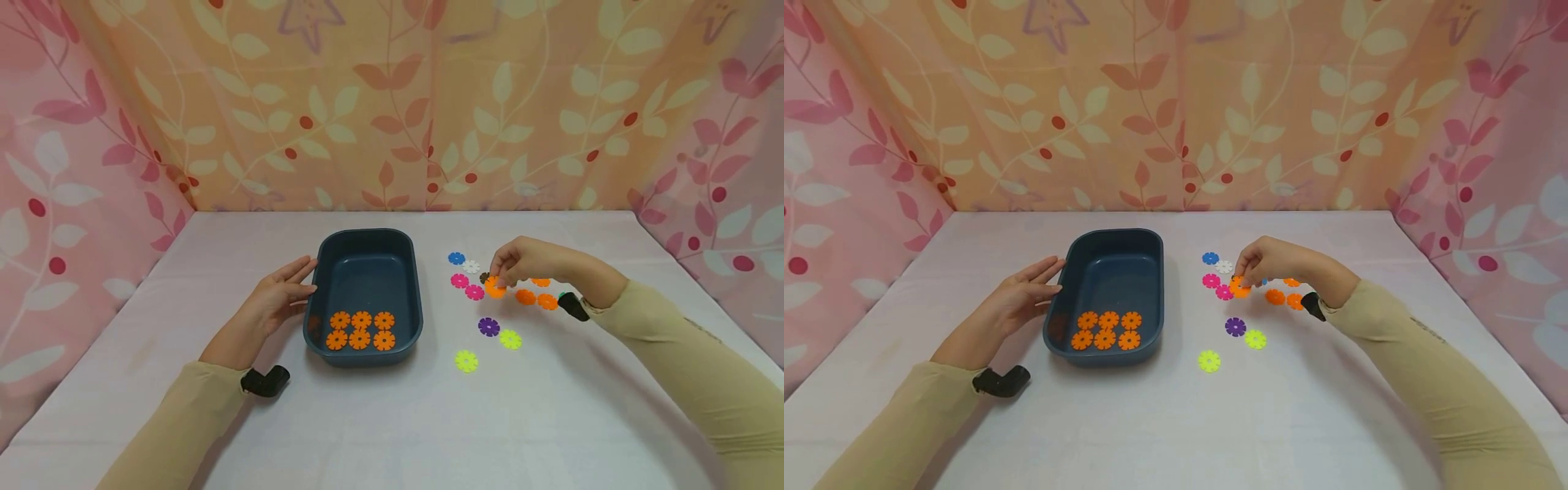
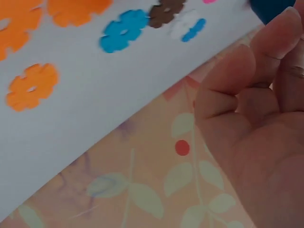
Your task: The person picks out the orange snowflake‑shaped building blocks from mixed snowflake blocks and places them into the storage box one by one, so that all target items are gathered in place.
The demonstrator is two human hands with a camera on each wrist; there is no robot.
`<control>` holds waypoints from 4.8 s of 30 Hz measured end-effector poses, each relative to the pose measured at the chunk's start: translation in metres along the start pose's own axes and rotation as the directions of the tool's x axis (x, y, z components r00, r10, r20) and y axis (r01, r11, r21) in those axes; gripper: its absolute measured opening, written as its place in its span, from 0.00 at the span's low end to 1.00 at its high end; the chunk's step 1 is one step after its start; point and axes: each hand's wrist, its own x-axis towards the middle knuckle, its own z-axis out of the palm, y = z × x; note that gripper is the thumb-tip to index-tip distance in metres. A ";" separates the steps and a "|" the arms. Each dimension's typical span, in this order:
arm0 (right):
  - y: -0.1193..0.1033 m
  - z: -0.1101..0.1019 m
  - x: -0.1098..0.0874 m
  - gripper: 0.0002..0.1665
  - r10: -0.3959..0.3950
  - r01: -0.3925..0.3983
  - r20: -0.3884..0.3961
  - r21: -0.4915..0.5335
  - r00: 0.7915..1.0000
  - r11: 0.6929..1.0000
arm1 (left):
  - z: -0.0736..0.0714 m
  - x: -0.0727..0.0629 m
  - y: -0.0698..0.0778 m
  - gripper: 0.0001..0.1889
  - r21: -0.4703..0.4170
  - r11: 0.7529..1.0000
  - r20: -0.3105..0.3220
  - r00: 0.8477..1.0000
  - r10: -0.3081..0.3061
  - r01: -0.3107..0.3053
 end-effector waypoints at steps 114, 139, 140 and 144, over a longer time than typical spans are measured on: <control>-0.112 0.119 0.158 0.17 0.040 -0.046 0.047 0.114 0.998 0.992 | 0.000 0.001 0.000 0.36 -0.032 0.999 0.016 1.000 0.005 -0.005; -0.111 0.114 0.152 0.21 -0.112 0.155 -0.116 0.499 0.987 0.852 | -0.001 0.001 -0.001 0.37 -0.042 0.999 0.046 0.999 0.012 -0.011; -0.112 0.113 0.150 0.21 -0.124 0.173 -0.130 0.505 0.984 0.846 | -0.002 0.001 -0.001 0.37 -0.041 0.999 0.045 0.999 0.011 -0.009; -0.116 0.106 0.139 0.22 -0.165 0.217 -0.147 0.492 0.975 0.843 | -0.001 0.001 -0.001 0.37 -0.036 0.999 0.041 0.999 0.007 -0.005</control>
